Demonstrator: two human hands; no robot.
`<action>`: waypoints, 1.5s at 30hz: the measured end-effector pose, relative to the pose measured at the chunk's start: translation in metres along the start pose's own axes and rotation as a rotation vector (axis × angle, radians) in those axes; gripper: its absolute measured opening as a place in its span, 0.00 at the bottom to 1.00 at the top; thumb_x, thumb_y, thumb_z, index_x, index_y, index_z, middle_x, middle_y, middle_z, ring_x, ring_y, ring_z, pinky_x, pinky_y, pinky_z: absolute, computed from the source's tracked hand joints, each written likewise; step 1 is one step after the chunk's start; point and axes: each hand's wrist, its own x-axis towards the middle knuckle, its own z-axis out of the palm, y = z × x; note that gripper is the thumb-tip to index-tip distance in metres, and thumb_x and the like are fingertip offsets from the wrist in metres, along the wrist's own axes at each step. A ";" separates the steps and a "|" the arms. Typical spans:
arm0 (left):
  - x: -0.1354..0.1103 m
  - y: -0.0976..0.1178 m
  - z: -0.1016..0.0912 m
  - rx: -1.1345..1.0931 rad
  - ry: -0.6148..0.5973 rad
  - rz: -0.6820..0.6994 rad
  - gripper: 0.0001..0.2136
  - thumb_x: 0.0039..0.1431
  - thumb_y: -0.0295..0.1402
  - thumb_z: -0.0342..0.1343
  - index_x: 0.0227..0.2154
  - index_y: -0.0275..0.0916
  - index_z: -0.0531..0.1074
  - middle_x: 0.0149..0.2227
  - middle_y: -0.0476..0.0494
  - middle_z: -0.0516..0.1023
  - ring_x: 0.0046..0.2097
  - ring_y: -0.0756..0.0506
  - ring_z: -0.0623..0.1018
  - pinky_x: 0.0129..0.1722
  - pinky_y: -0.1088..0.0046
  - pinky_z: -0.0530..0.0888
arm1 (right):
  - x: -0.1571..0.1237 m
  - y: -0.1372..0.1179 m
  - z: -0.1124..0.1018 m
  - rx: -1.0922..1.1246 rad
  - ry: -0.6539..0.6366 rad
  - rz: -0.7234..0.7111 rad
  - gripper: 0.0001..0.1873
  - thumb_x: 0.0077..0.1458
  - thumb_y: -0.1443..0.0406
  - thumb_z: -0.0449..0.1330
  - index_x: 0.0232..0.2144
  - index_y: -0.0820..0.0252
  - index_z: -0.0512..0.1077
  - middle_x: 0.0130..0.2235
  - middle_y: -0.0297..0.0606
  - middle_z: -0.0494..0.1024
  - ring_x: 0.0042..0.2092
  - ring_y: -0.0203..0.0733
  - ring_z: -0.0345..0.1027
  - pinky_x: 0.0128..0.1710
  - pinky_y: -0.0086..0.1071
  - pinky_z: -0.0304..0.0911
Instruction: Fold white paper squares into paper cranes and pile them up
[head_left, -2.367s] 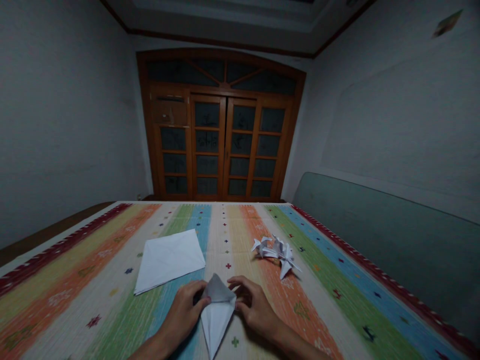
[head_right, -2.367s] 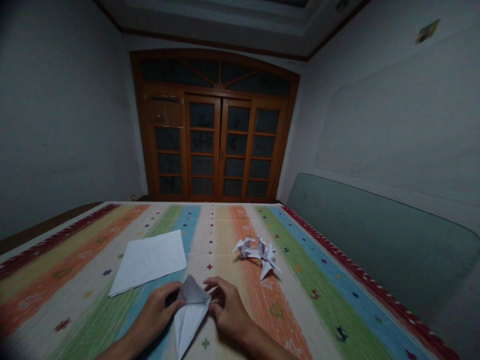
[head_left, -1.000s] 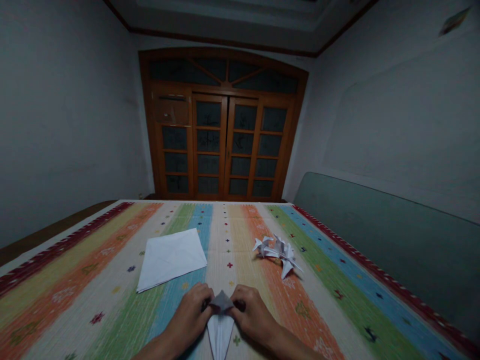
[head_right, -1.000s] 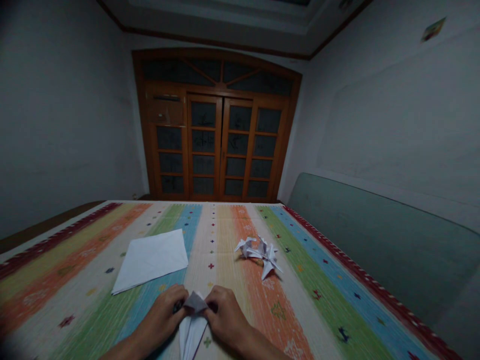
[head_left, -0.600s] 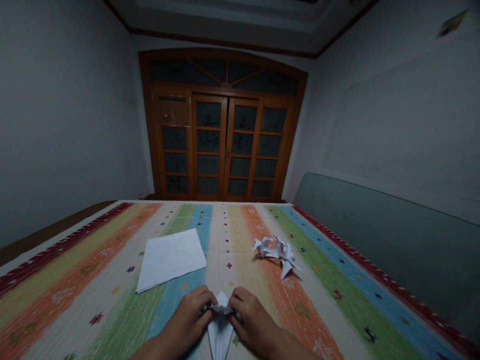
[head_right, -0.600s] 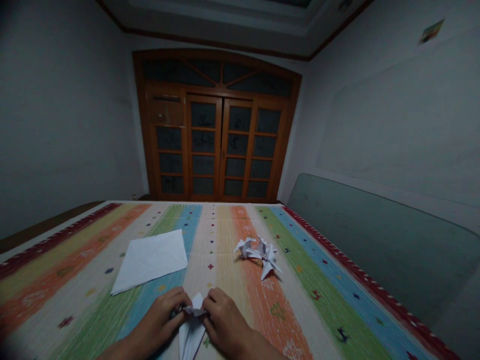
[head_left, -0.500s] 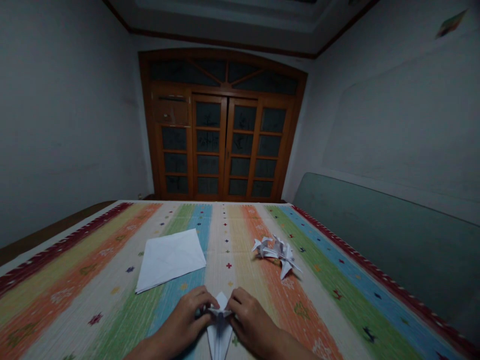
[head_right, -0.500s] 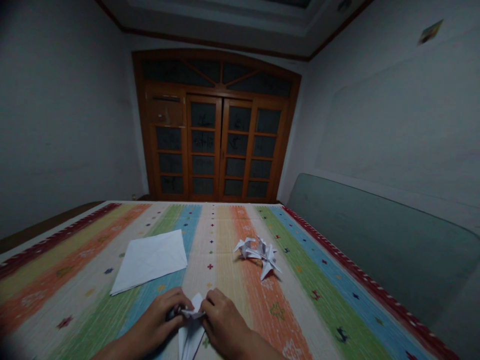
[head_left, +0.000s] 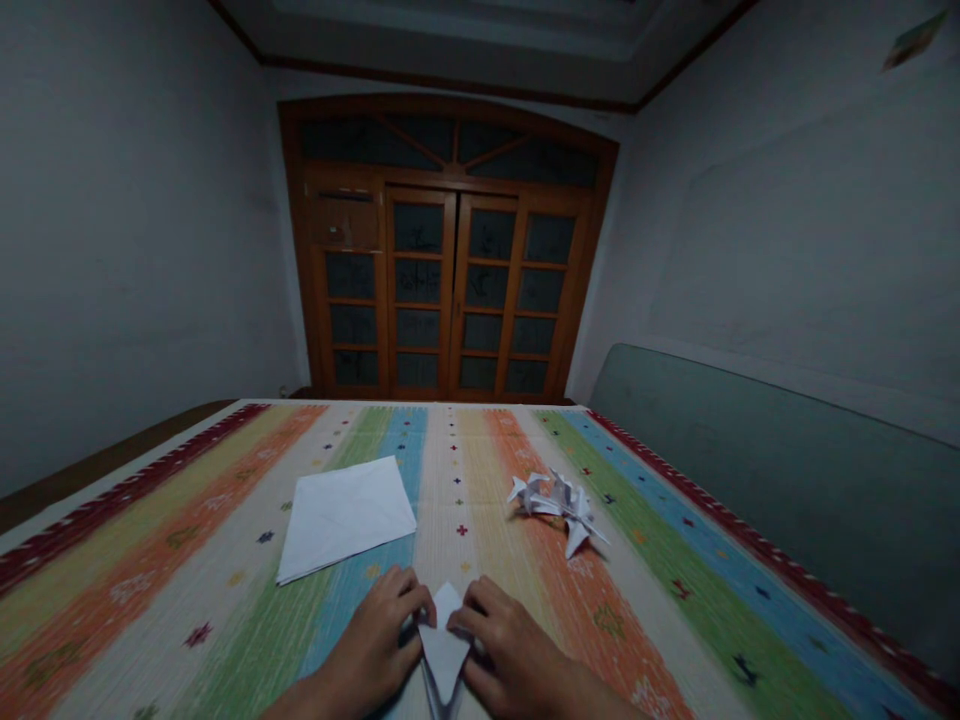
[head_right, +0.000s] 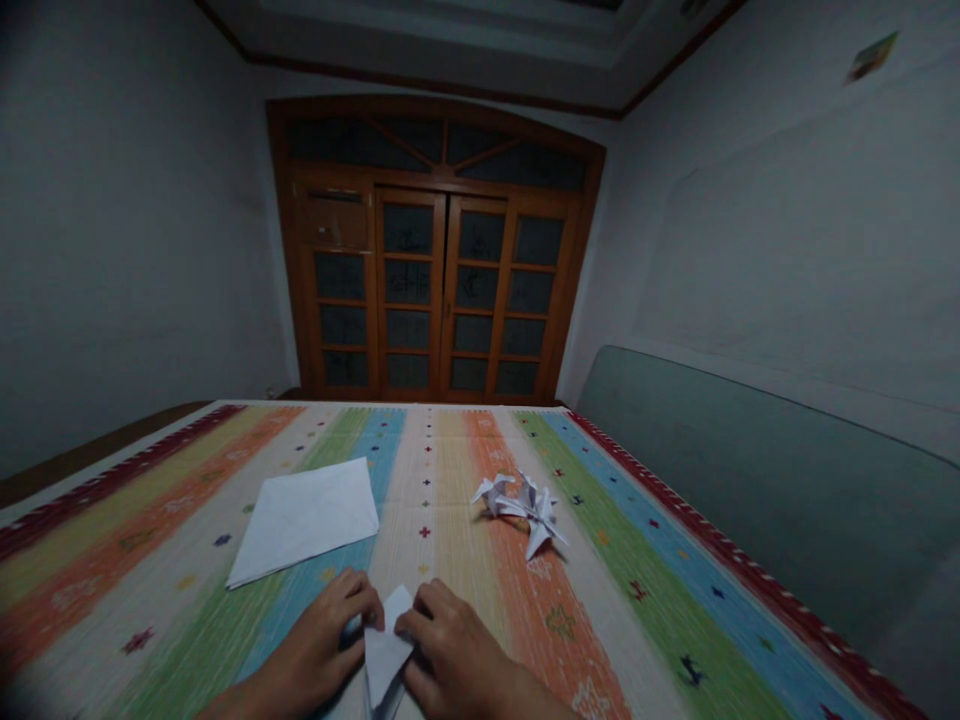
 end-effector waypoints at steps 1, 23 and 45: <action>-0.001 0.001 0.000 0.023 -0.005 0.011 0.12 0.55 0.16 0.56 0.35 0.40 0.74 0.41 0.45 0.75 0.46 0.40 0.73 0.47 0.64 0.68 | 0.000 -0.001 -0.001 0.000 -0.003 -0.002 0.13 0.54 0.68 0.63 0.43 0.57 0.74 0.43 0.42 0.73 0.45 0.47 0.69 0.42 0.34 0.64; -0.003 0.009 -0.018 -0.099 -0.200 0.095 0.17 0.49 0.39 0.77 0.37 0.42 0.77 0.46 0.45 0.72 0.49 0.39 0.71 0.51 0.64 0.70 | -0.005 -0.007 -0.014 0.057 -0.015 -0.037 0.21 0.52 0.56 0.74 0.44 0.58 0.75 0.45 0.44 0.75 0.46 0.50 0.70 0.46 0.37 0.66; -0.020 0.011 -0.035 -0.038 -0.235 0.379 0.18 0.59 0.30 0.68 0.47 0.63 0.82 0.60 0.51 0.78 0.63 0.33 0.72 0.60 0.51 0.72 | -0.014 0.006 -0.011 0.063 0.073 -0.213 0.09 0.61 0.66 0.65 0.44 0.53 0.81 0.44 0.44 0.80 0.44 0.45 0.74 0.41 0.35 0.70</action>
